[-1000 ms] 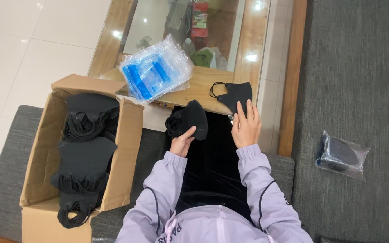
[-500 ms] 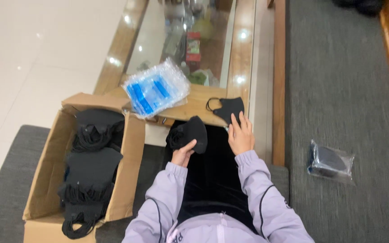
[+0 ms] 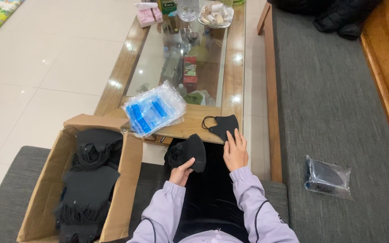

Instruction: Taking face masks out of a box and arranging them on a table for inspection or packaging

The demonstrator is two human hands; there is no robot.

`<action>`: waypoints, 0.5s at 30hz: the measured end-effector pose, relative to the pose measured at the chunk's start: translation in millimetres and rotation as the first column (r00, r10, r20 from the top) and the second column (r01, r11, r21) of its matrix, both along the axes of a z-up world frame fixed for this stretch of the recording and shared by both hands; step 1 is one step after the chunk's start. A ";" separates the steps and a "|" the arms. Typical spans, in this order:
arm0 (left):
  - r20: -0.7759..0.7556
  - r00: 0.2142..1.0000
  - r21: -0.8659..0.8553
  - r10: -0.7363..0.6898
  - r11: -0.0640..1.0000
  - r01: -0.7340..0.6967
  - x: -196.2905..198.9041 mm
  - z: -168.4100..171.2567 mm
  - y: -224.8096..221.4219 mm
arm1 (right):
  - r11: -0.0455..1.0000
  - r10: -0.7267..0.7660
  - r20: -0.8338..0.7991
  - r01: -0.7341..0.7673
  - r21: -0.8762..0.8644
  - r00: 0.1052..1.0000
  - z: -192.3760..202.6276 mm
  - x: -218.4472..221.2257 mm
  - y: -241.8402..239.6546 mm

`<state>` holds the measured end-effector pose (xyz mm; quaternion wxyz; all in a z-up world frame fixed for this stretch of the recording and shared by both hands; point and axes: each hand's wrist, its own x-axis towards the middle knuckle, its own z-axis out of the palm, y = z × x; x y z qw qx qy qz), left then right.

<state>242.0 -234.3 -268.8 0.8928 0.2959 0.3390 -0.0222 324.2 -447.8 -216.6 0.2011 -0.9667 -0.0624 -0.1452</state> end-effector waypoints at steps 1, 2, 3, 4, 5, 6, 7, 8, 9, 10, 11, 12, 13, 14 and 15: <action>-0.006 1.000 0.002 0.006 1.000 -0.006 -0.1 -2.6 -0.5 | 1.000 0.009 0.000 -0.009 -0.007 1.000 -1.5 0.2 0.4; -0.008 1.000 0.000 0.006 1.000 -0.006 1.7 7.1 -1.5 | 1.000 0.009 -0.002 -0.009 -0.009 1.000 5.3 -3.6 2.9; -0.032 0.999 0.000 0.005 1.000 -0.005 1.1 16.5 -1.4 | 0.998 -0.020 0.049 0.023 -0.063 0.999 11.2 -9.4 6.6; -0.056 0.998 -0.001 0.004 1.000 -0.004 0.9 25.3 -1.1 | 0.992 -0.045 0.101 0.057 -0.116 0.994 16.5 -14.7 10.3; -0.072 0.997 -0.001 0.007 1.000 -0.008 4.1 28.7 -2.2 | 0.992 -0.042 0.085 0.052 -0.117 0.995 20.2 -18.5 14.5; -0.062 0.998 0.001 0.016 1.000 -0.016 7.8 31.2 -3.1 | 0.998 0.018 0.173 -0.006 -0.068 0.985 23.4 -21.9 19.0; -0.053 0.998 0.003 0.022 1.000 -0.021 10.7 33.0 -3.3 | 0.998 0.069 0.261 -0.066 -0.022 0.963 25.8 -26.4 23.9; -0.071 0.997 0.004 0.022 1.000 -0.022 10.3 35.0 -4.5 | 0.998 0.070 0.245 -0.067 -0.021 0.967 28.5 -31.3 30.5; -0.056 0.998 -0.013 0.031 0.999 -0.031 11.7 37.9 -5.2 | 0.976 0.138 0.204 -0.168 0.140 0.969 32.3 -34.4 37.8; -0.041 0.998 -0.030 0.039 0.999 -0.041 12.5 41.4 -5.7 | 0.919 0.210 0.175 -0.255 0.300 0.962 36.8 -38.0 45.0; -0.048 0.998 -0.028 0.041 0.999 -0.042 11.7 31.8 -6.0 | 0.918 0.211 0.169 -0.254 0.304 0.963 34.5 -40.2 47.3; -0.045 0.998 -0.019 0.041 0.999 -0.042 10.3 22.7 -6.2 | 0.887 0.226 0.071 -0.235 0.398 0.972 32.6 -42.8 49.6; -0.039 0.998 -0.013 0.041 0.999 -0.041 10.8 13.6 -8.0 | 0.851 0.247 -0.023 -0.205 0.484 0.969 31.4 -43.8 50.4; -0.042 0.998 -0.014 0.042 0.999 -0.042 8.8 27.4 -8.0 | 0.851 0.248 -0.027 -0.204 0.484 0.968 35.6 -45.0 51.8; -0.045 0.998 0.015 0.041 0.999 -0.040 7.7 41.3 -8.6 | 0.829 0.265 -0.103 -0.173 0.532 0.959 40.0 -45.6 52.6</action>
